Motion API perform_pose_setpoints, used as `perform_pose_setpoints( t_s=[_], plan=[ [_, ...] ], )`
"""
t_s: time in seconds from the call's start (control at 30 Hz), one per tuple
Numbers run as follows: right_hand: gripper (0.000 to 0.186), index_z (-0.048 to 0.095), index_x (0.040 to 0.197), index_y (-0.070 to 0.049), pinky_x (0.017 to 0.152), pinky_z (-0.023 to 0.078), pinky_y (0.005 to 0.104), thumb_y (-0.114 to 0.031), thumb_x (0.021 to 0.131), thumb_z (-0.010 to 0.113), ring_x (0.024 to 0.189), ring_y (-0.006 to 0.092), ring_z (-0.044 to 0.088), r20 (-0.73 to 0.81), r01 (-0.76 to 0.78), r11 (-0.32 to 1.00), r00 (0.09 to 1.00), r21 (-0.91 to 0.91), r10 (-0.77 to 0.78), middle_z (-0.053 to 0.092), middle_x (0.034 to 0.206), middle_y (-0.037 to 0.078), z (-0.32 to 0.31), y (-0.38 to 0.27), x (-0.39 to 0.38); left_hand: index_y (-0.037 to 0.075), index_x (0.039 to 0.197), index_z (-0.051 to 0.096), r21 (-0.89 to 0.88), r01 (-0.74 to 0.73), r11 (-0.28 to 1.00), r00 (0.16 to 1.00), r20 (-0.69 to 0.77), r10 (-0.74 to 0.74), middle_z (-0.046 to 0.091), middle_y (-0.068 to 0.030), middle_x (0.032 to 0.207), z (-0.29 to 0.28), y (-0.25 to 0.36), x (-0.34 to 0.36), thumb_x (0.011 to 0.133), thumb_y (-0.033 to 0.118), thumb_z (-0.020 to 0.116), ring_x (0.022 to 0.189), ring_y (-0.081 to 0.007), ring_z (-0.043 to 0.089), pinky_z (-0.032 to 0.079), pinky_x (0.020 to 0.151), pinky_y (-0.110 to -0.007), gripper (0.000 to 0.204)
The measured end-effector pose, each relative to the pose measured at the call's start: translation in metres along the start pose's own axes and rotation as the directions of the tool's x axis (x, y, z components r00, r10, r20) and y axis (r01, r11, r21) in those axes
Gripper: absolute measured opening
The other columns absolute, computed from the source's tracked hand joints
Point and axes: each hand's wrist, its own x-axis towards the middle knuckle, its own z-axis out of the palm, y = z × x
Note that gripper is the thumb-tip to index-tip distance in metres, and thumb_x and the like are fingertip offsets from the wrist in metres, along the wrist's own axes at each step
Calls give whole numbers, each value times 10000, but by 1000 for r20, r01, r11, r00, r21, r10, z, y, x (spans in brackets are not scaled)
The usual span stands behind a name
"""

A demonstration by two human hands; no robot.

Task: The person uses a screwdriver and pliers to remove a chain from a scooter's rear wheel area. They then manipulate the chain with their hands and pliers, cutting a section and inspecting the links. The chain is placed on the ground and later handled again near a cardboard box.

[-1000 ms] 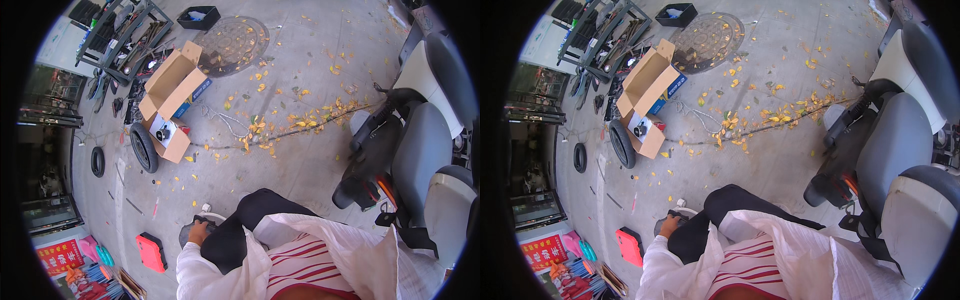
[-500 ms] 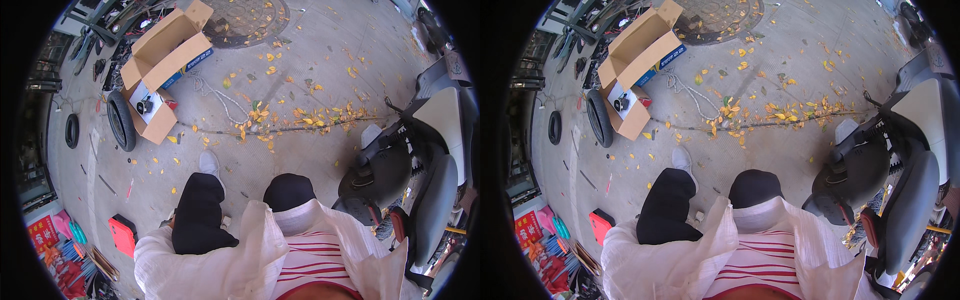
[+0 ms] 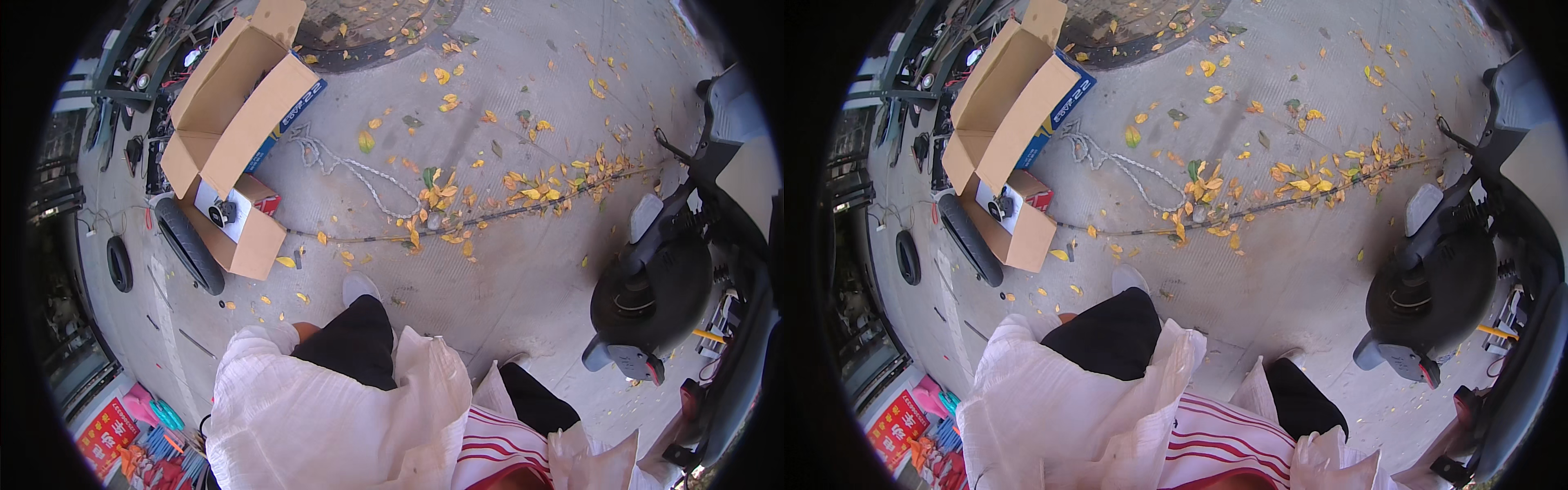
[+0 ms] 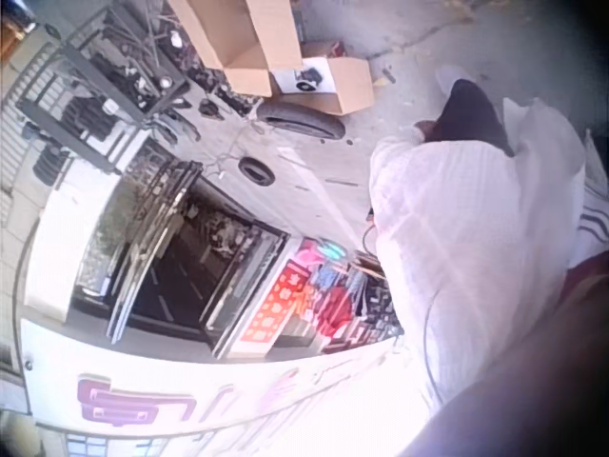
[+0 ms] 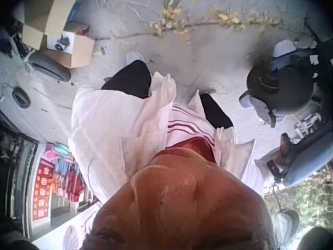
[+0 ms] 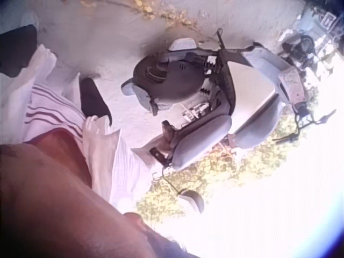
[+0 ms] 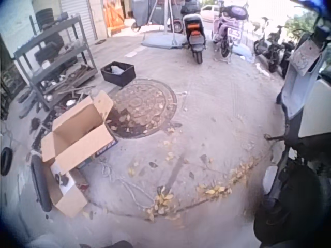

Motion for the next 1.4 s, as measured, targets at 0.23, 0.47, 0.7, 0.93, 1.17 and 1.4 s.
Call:
perform_pose_setpoints(
  t_s=[0.23, 0.47, 0.7, 0.93, 1.17, 1.4],
  plan=[
    [377, 538, 1246, -66, 557, 481, 283, -313, 964, 494, 773, 171, 634, 307, -468, 866, 809, -179, 501, 646, 1041, 76, -111, 78, -288, 83, 1074, 568, 125, -25, 992, 171, -977, 128, 587, -121, 1116, -256, 60, 26, 792, 67, 585, 1065, -332, 554, 440, 911, -409, 284],
    [169, 627, 909, 21, 628, 503, 380, -112, 805, 616, 719, 295, 644, 740, 109, 946, 653, -305, 163, 655, 817, 186, -224, 107, -513, 152, 1041, 677, 244, 322, 915, 494, -867, 57, 638, -79, 1138, -279, 39, 59, 818, 170, 603, 1123, -231, 554, 359, 984, -426, 235],
    [261, 546, 1174, 43, 752, 497, 292, -87, 950, 513, 855, 161, 584, 569, -295, 954, 777, -51, 270, 631, 1008, 113, -192, -104, -441, 39, 1002, 676, 30, -178, 983, 487, -866, 115, 686, -129, 951, -234, 58, -28, 718, 294, 675, 933, -311, 634, 482, 816, -425, 382],
    [245, 571, 1172, 13, 831, 473, 298, -50, 946, 500, 938, 156, 585, 463, 7, 761, 790, 648, -402, 620, 1003, 77, -152, -294, -406, -38, 937, 631, 16, -620, 785, 290, -924, 248, 645, -113, 793, -239, 82, -214, 737, 222, 697, 773, -181, 619, 473, 692, -320, 334],
    [192, 634, 1047, -17, 749, 487, 366, -137, 911, 571, 858, 264, 628, 375, 221, 640, 653, 736, -658, 661, 914, 124, -123, -305, -437, -16, 999, 605, 206, -882, 423, -58, -940, 337, 633, -20, 816, -160, 183, -404, 856, 134, 662, 722, -86, 571, 450, 673, -232, 215],
    [206, 624, 1051, -51, 770, 477, 407, -192, 914, 561, 890, 315, 607, 236, 320, 588, 696, 743, -678, 649, 951, 128, -139, -301, -444, 8, 942, 600, 318, -921, 224, -233, -913, 336, 599, -19, 726, -100, 288, -474, 867, 167, 677, 655, -80, 560, 433, 631, -211, 192]
  ],
)
